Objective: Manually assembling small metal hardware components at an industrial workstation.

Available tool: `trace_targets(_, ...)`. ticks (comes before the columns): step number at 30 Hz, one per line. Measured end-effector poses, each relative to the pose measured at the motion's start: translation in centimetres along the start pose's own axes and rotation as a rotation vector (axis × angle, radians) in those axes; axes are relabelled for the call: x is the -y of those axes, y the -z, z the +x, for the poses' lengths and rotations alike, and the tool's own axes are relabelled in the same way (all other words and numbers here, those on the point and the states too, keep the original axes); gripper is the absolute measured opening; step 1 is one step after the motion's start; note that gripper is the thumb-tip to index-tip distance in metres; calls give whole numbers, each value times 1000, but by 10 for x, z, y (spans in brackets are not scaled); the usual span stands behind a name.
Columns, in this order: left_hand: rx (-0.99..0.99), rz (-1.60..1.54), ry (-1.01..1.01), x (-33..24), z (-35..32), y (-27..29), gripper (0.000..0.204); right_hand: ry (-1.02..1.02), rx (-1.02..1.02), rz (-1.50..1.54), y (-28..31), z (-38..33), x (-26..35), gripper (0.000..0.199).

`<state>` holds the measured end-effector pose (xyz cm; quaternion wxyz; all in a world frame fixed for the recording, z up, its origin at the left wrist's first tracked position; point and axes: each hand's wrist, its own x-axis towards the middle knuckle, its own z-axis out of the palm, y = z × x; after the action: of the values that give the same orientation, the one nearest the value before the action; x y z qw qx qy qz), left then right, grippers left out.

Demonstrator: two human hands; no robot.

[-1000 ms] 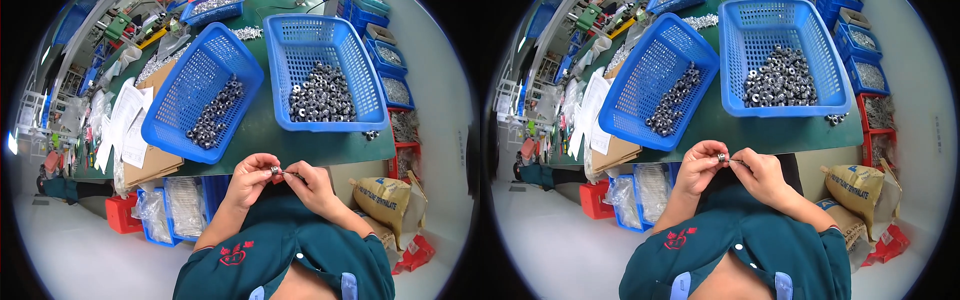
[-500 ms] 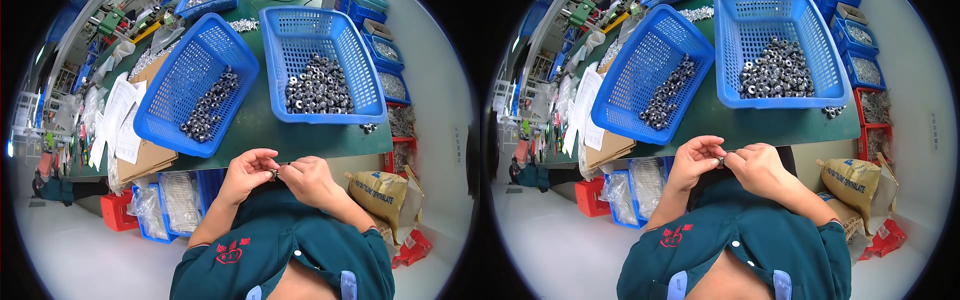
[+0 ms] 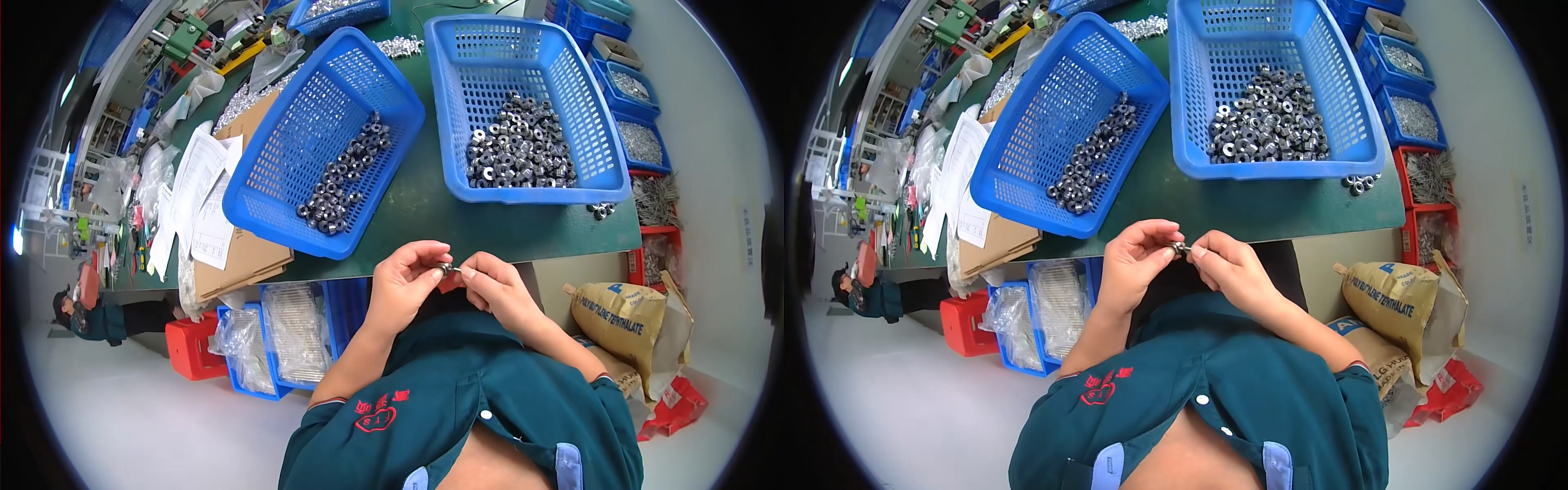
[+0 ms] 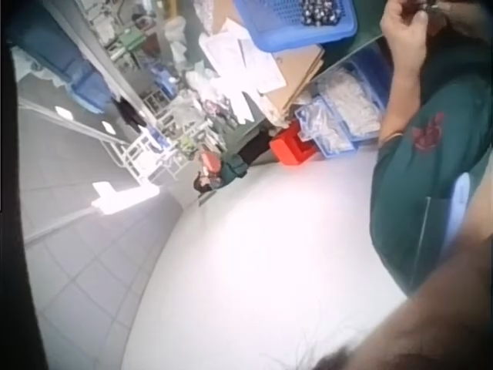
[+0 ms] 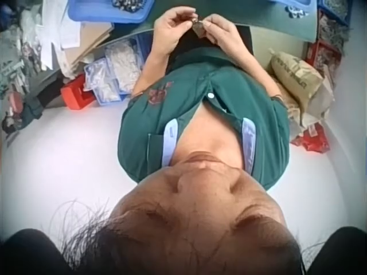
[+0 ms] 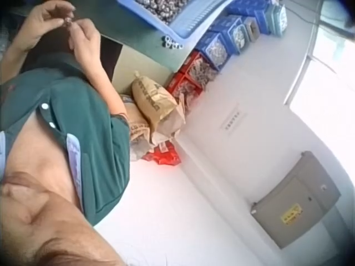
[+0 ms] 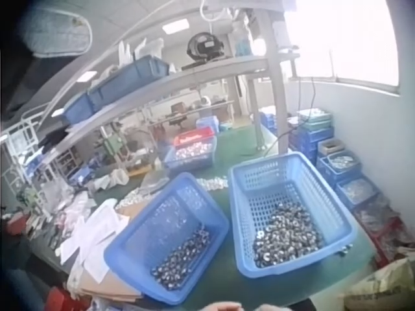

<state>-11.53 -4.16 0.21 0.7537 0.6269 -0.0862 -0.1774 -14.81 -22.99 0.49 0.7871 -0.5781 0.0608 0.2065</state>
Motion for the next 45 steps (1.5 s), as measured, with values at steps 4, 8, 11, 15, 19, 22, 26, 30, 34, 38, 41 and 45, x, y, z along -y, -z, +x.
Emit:
trace_targets(4, -96, -306, 49, 4, 3, 4, 34, 242, -92, -397, -2, -8, 5, 14)
trace_targets(8, -35, -617, 168, 6, 1, 2, 35, 546, -178, -732, -8, -8, 9, 9)
trace_targets(11, -53, -641, 189, 2, -1, -6, 34, 678, -195, -813, -9, -6, 8, 7)
trace_targets(15, -88, -638, 183, 1, -1, -13, 31, 799, -246, -978, -9, -4, 8, 7)
trace_targets(19, -113, -662, 170, -1, 0, -24, 29, 853, -286, -1059, -8, -3, 8, 9)
trace_targets(22, -128, -577, 65, -2, 1, -31, 27, 848, -294, -988, -6, -3, 7, 6)
trace_targets(26, -117, -425, -73, -14, 6, -43, 27, 266, -137, -169, -5, -13, 24, 16)
trace_targets(30, 2, -118, -171, -32, 23, -47, 28, -8, 114, 451, 15, -15, 39, 18)
trace_targets(34, 38, 477, -547, -69, 80, -58, 23, 170, -89, 336, 25, -13, 34, 18)
trace_targets(38, 261, 889, -624, -51, 158, -74, 21, 116, -119, 153, 24, -28, 24, 17)
trace_targets(41, 421, 1221, -388, -51, 184, -91, 21, 116, -159, 106, 24, -36, 16, 15)
trace_targets(45, 325, 1296, -373, -44, 184, -85, 20, 91, -165, 97, 27, -34, 12, 15)
